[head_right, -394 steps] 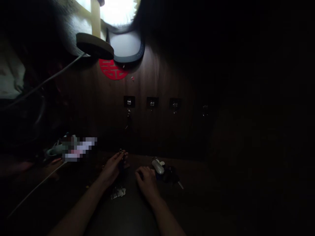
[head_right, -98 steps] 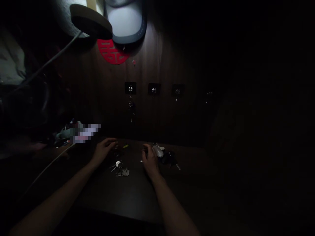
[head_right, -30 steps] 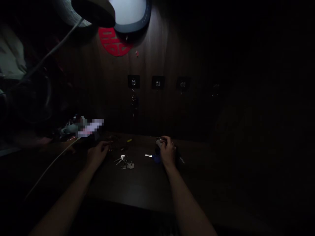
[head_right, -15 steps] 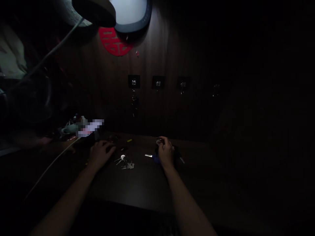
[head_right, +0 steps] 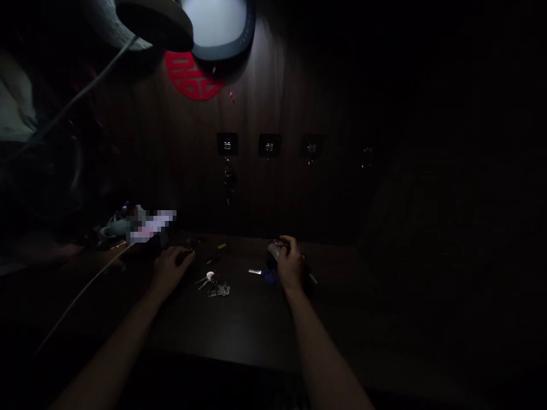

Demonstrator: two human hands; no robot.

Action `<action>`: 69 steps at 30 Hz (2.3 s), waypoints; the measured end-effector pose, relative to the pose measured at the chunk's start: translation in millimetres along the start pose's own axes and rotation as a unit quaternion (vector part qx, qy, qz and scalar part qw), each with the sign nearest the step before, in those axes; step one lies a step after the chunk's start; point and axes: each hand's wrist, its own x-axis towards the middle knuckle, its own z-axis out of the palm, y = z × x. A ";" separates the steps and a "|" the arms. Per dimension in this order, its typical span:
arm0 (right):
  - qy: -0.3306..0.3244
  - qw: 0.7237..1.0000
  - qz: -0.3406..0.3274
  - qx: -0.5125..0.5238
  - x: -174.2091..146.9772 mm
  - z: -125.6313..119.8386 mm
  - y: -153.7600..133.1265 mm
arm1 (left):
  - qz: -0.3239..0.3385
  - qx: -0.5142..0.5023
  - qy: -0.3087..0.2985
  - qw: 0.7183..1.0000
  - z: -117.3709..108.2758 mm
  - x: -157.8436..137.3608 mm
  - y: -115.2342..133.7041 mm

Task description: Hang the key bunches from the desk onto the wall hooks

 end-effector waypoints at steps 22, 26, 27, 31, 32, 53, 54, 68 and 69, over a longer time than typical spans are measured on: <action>-0.229 0.962 -0.040 -0.143 5.3 -23.4 -1.3 | -0.004 -0.088 -0.010 0.996 3.4 1.0 -1.5; -0.365 0.902 -0.091 -0.214 -4.1 -24.5 -7.7 | -0.017 -0.064 -0.036 0.997 4.5 0.7 -2.1; -0.375 0.895 -0.090 -0.225 -5.1 -24.0 -7.7 | -0.015 -0.056 -0.046 0.997 5.3 0.4 -2.4; -0.391 0.877 -0.085 -0.264 -5.6 -22.0 -5.9 | 0.030 -0.017 -0.077 0.996 8.0 -0.9 -2.8; -0.394 0.876 -0.088 -0.264 -5.7 -21.6 -6.0 | 0.042 -0.010 -0.077 0.996 8.1 -1.1 -2.2; -0.370 0.926 -0.073 0.024 -33.1 20.5 -22.2 | 0.344 -0.066 -0.045 0.936 17.7 -23.7 53.9; -0.369 0.925 -0.066 0.056 -33.4 21.1 -23.8 | 0.346 -0.068 -0.047 0.935 17.7 -23.8 54.7; -0.288 0.944 -0.043 0.158 -39.4 27.7 -47.7 | 0.359 -0.117 -0.036 0.925 12.9 -26.1 59.1; -0.285 0.945 -0.044 0.156 -40.0 27.9 -48.9 | 0.356 -0.121 -0.035 0.926 12.8 -26.1 58.9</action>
